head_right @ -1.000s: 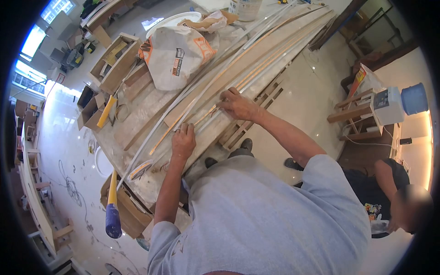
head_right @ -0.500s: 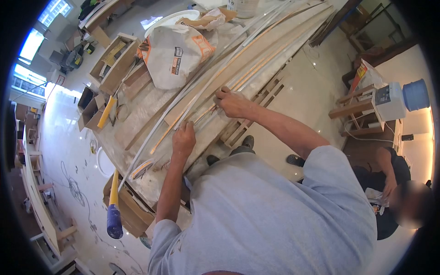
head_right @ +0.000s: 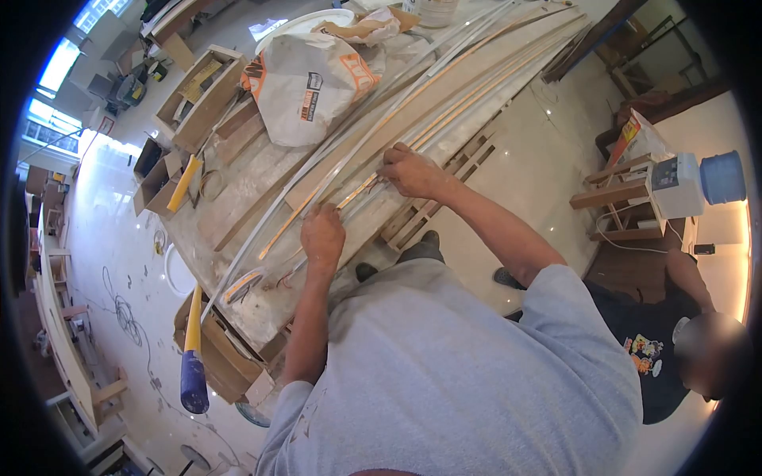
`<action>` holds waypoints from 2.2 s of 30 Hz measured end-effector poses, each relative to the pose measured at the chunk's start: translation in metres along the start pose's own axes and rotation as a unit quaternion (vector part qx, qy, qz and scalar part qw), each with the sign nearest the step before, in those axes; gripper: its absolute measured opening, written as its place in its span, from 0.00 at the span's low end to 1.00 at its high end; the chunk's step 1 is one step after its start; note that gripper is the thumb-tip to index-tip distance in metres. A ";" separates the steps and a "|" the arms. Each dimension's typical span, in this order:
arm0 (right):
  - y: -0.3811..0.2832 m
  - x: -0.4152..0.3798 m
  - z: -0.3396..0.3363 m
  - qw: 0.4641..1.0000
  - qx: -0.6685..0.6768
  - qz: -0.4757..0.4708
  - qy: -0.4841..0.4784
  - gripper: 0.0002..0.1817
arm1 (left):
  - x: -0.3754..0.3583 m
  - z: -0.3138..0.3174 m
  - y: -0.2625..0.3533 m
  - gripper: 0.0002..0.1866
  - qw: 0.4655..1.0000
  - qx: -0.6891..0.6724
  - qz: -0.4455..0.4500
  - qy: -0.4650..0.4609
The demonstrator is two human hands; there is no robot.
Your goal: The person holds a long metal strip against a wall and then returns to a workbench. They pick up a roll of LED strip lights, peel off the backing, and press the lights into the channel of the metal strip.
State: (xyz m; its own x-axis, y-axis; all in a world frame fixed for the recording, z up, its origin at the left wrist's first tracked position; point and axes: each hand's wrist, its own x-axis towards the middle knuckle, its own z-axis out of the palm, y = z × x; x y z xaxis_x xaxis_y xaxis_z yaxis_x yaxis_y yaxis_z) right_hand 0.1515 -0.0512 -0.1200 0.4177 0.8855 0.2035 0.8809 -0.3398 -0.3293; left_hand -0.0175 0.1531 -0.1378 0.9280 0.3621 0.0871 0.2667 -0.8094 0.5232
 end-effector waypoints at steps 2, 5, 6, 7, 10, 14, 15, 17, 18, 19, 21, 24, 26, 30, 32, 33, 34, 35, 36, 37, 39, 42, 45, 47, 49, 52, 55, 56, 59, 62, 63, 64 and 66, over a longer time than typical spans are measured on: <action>0.001 0.001 0.000 1.000 -0.005 0.001 0.008 0.14 | 0.000 0.002 0.000 0.07 1.000 0.009 -0.024 -0.009; 0.006 0.006 -0.002 0.999 -0.040 -0.016 0.011 0.12 | -0.004 0.000 0.005 0.06 0.998 -0.009 -0.048 0.037; 0.010 0.009 0.002 0.998 -0.049 -0.030 0.002 0.11 | -0.004 0.001 0.004 0.06 0.997 -0.016 -0.065 0.036; 0.016 0.011 0.005 0.997 -0.057 -0.045 -0.008 0.11 | -0.003 0.002 0.003 0.07 0.996 -0.024 -0.083 0.036; 0.011 0.023 -0.011 0.993 -0.072 -0.033 -0.088 0.11 | -0.002 0.009 -0.001 0.07 0.991 -0.020 -0.129 0.014; 0.017 0.033 -0.018 0.984 -0.084 -0.078 -0.135 0.10 | 0.000 0.001 0.007 0.07 0.985 -0.052 -0.164 0.021; 0.020 0.033 -0.018 0.983 -0.090 -0.082 -0.137 0.09 | 0.001 0.002 0.007 0.08 0.981 -0.072 -0.181 0.022; 0.025 0.030 -0.014 0.982 -0.097 -0.086 -0.137 0.08 | -0.002 0.011 -0.001 0.08 0.976 -0.091 -0.195 0.026; 0.030 0.027 -0.004 0.984 -0.078 -0.111 -0.119 0.08 | -0.009 0.021 -0.011 0.07 0.985 -0.041 -0.158 0.052; 0.042 0.023 0.000 0.985 -0.071 -0.127 -0.096 0.07 | -0.006 0.027 -0.015 0.07 0.991 0.003 -0.106 0.081; 0.053 0.014 0.007 0.990 -0.051 -0.114 -0.062 0.07 | -0.006 0.028 -0.016 0.08 0.993 -0.022 -0.050 0.104; 0.048 -0.001 -0.016 0.995 0.038 -0.090 0.005 0.08 | -0.004 0.016 -0.003 0.08 0.992 -0.042 -0.096 0.076; 0.049 -0.016 -0.026 0.994 0.085 -0.071 0.022 0.10 | -0.004 0.017 -0.005 0.08 0.990 -0.057 -0.107 0.073; 0.046 -0.059 -0.040 0.986 0.140 -0.012 0.086 0.11 | -0.003 0.016 -0.006 0.05 0.985 -0.098 -0.133 0.054; 0.050 -0.084 -0.040 0.984 0.137 0.002 0.115 0.10 | -0.001 0.012 0.000 0.05 0.986 -0.103 -0.124 0.047; 0.051 -0.099 -0.040 0.982 0.149 0.032 0.110 0.10 | -0.001 0.011 0.002 0.05 0.988 -0.093 -0.111 0.054; 0.051 -0.115 -0.039 0.979 0.163 0.062 0.104 0.09 | -0.002 0.010 0.005 0.05 0.990 -0.081 -0.099 0.059; 0.050 -0.132 -0.038 0.972 0.175 0.127 0.093 0.10 | -0.003 0.009 0.008 0.05 0.991 -0.079 -0.090 0.057; 0.050 -0.151 -0.036 0.959 0.189 0.192 0.083 0.10 | -0.004 0.008 0.011 0.05 0.995 -0.024 -0.074 0.058; 0.054 -0.172 -0.027 0.951 0.173 0.246 0.069 0.11 | -0.004 0.007 0.015 0.05 0.996 0.031 -0.057 0.060; 0.070 -0.235 0.018 0.928 0.125 0.348 0.044 0.12 | -0.003 0.002 0.027 0.06 0.996 0.065 -0.043 0.051; 0.072 -0.345 0.082 0.863 0.029 0.486 -0.133 0.17 | -0.003 0.000 0.032 0.08 0.995 0.087 -0.035 0.035; 0.022 -0.436 0.115 0.764 0.056 0.581 -0.275 0.19 | -0.003 -0.002 0.033 0.11 0.995 0.093 -0.046 0.005; -0.016 -0.497 0.146 0.728 0.079 0.597 -0.327 0.20 | -0.005 -0.003 0.036 0.12 0.992 0.108 -0.056 -0.015; -0.045 -0.573 0.206 0.695 0.146 0.576 -0.405 0.20 | -0.008 -0.004 0.041 0.13 0.991 0.126 -0.048 0.011; -0.087 -0.594 0.197 0.685 0.206 0.596 -0.365 0.20 | -0.010 -0.003 0.050 0.15 0.987 0.152 -0.032 0.029; -0.096 -0.596 0.209 0.728 0.207 0.605 -0.247 0.20 | -0.004 -0.002 0.070 0.15 0.993 0.117 0.000 0.035; -0.093 -0.597 0.217 0.756 0.190 0.600 -0.181 0.20 | 0.000 -0.001 0.078 0.15 0.993 0.117 0.003 0.035; -0.055 -0.591 0.228 0.806 0.134 0.575 -0.039 0.20 | 0.008 0.001 0.114 0.16 0.991 0.107 0.065 0.049; 0.040 -0.548 0.172 0.769 0.199 0.521 -0.314 0.20 | 0.013 0.015 0.159 0.17 0.995 0.065 0.066 0.035; 0.070 -0.524 0.140 0.710 0.227 0.595 -0.300 0.21 | 0.010 0.027 0.173 0.16 0.994 0.065 0.064 0.054; 0.092 -0.516 0.124 0.644 0.256 0.662 -0.285 0.21 | 0.010 0.038 0.188 0.15 0.993 0.066 0.063 0.071; 0.157 -0.531 0.135 0.760 0.120 0.605 -0.206 0.23 | 0.020 0.068 0.232 0.15 0.997 0.042 0.054 0.036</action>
State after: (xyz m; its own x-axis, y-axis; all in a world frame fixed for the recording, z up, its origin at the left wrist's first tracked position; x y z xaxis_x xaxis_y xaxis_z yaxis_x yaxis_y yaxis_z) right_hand 0.0379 -0.5324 -0.4042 0.7401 0.0121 -0.6724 -0.1790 -0.9602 -0.2143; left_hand 0.0803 -0.0589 -0.0720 0.9325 0.3007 0.2003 0.1903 -0.8800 0.4351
